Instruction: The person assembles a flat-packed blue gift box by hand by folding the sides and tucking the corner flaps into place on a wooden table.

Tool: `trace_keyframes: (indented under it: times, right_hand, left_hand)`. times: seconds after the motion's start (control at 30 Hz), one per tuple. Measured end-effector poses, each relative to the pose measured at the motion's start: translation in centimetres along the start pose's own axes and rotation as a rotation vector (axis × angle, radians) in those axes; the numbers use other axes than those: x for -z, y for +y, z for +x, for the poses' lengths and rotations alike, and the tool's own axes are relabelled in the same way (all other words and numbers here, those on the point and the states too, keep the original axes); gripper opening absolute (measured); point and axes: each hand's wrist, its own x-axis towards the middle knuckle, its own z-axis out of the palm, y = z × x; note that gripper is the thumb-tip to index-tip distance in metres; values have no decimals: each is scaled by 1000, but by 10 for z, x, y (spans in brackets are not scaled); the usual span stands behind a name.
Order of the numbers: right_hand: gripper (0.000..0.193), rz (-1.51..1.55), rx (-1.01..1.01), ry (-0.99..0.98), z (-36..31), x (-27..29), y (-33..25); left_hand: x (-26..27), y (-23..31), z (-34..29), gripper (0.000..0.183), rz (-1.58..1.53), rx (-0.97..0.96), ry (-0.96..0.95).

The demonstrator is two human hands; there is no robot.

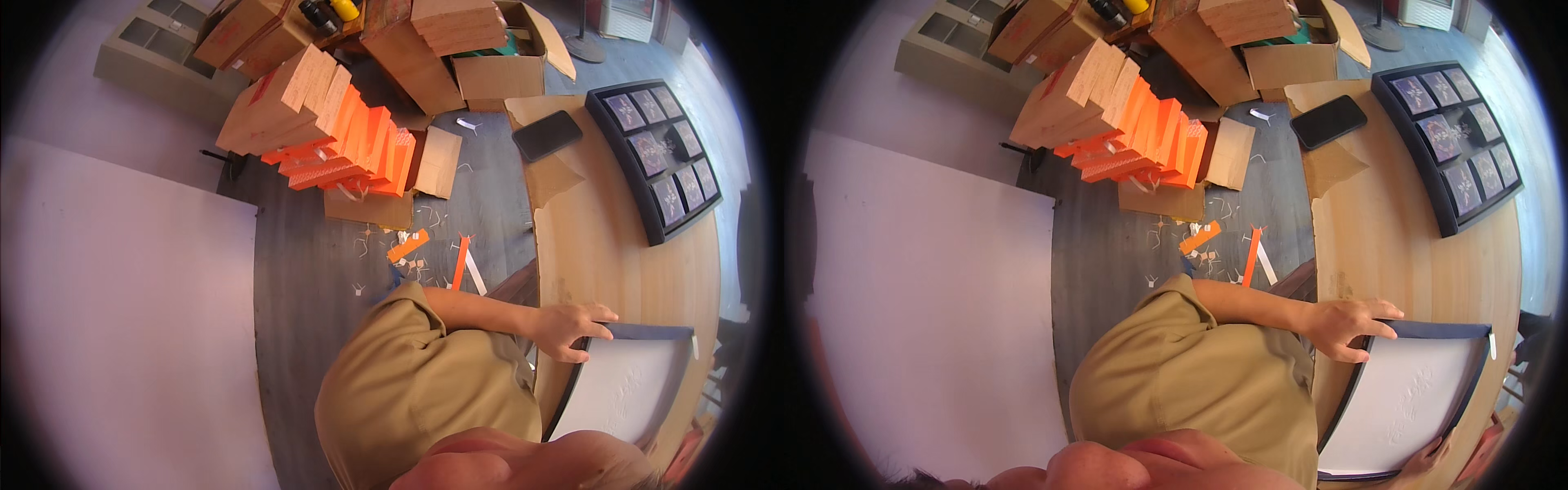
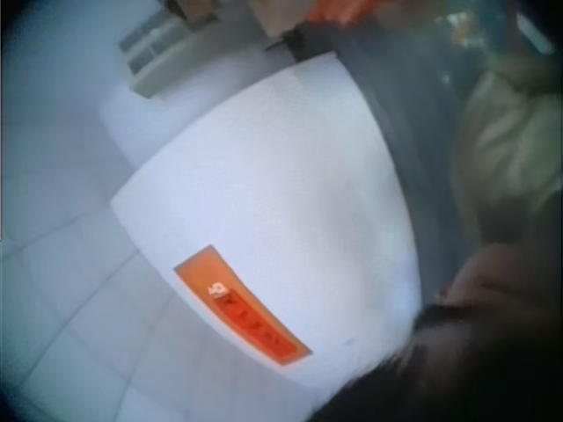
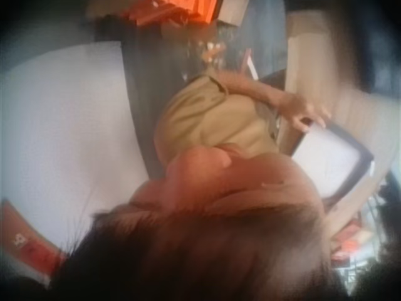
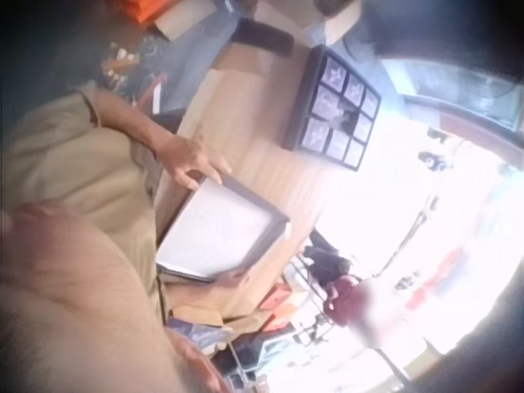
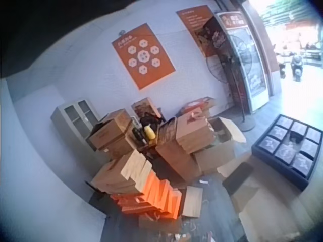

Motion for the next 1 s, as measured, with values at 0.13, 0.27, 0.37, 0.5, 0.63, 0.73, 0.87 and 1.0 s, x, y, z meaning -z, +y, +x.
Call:
trace_keyframes:
  times: [0.13,0.27,0.37,0.5,0.63,0.73,0.87,1.0]
  right_hand:
    - [39,12,7,51,9,-7,28]
    - [39,4,15,24,21,-18,20]
    - [40,10,2,15,22,-25,19]
    - [40,-17,19,62,8,-25,4]
    - [44,303,-81,142,14,-28,-19]
    - [46,291,-190,179,25,-10,-54]
    - [42,240,-218,198,31,-8,-83]
    - [41,180,-173,186,27,9,-67]
  left_hand:
    - [13,-8,-9,51,92,49,-1]
    - [3,-4,-6,47,95,63,6]
    - [3,-4,-4,46,112,67,-5]
    - [7,5,-2,47,144,102,-62]
    - [9,14,-4,51,173,182,-88]
    - [11,19,3,52,174,178,-110]
    - [15,27,22,49,371,79,-125]
    - [-1,71,81,45,505,-95,-223]
